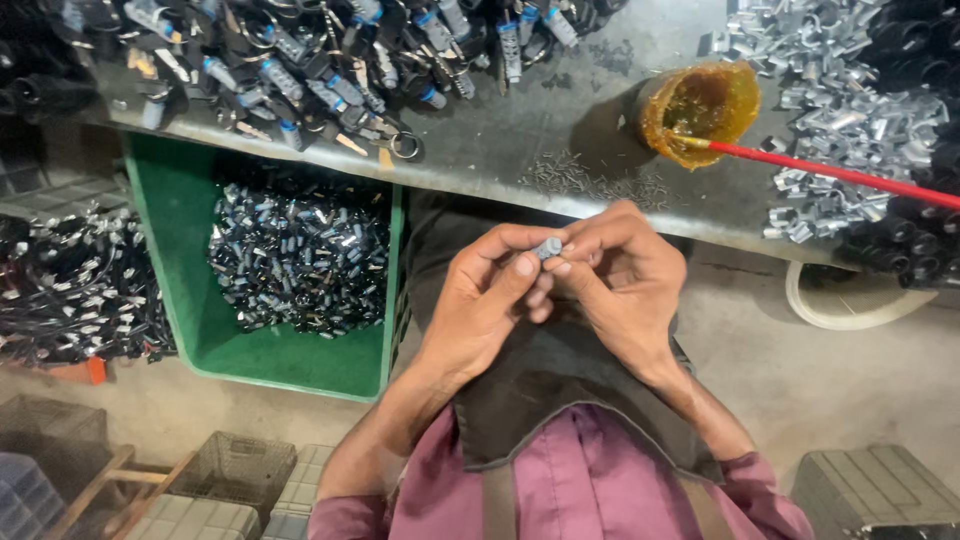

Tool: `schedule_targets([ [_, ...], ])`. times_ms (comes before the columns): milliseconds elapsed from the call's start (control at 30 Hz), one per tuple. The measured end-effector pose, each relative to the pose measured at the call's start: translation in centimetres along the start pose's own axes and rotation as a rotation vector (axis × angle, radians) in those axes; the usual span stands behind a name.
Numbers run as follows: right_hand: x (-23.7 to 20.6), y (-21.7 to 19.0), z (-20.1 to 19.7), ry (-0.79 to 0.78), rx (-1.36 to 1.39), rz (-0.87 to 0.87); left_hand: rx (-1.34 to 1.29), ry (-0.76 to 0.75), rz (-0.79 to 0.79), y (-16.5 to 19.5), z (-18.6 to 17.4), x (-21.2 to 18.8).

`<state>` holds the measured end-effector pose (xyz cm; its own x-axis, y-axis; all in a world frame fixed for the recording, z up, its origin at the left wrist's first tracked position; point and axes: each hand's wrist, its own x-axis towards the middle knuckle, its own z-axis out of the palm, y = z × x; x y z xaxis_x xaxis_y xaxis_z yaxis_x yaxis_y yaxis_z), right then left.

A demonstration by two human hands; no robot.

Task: The person repeatedly picks small gray plastic key housings and metal pins from a table, applies a yellow substance with a red-handled brush, inserts the pin, and places the assembled unit into a green bin. The process is repeated continuously.

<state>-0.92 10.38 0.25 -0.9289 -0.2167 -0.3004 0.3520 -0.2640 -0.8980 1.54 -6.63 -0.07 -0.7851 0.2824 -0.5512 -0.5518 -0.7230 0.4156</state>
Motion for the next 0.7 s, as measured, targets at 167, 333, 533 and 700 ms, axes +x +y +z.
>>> schedule_targets([
  [167, -0.3, -1.0, -2.8, 0.137, 0.398, 0.184, 0.221, -0.054, -0.052, 1.7, -0.1, -0.4],
  [333, 0.9, -4.0, -8.3, 0.462, -0.446, -0.304, 0.283, -0.075, 0.131, 1.7, 2.6, 2.8],
  [533, 0.3, -5.0, -9.8, 0.522, -0.461, -0.427, -0.145, -0.057, -0.044, -1.6, 1.4, 8.8],
  [700, -0.5, -4.2, -9.2, 0.586, -0.270, -0.400, -0.204, -0.111, -0.084, -2.5, 1.4, 8.8],
])
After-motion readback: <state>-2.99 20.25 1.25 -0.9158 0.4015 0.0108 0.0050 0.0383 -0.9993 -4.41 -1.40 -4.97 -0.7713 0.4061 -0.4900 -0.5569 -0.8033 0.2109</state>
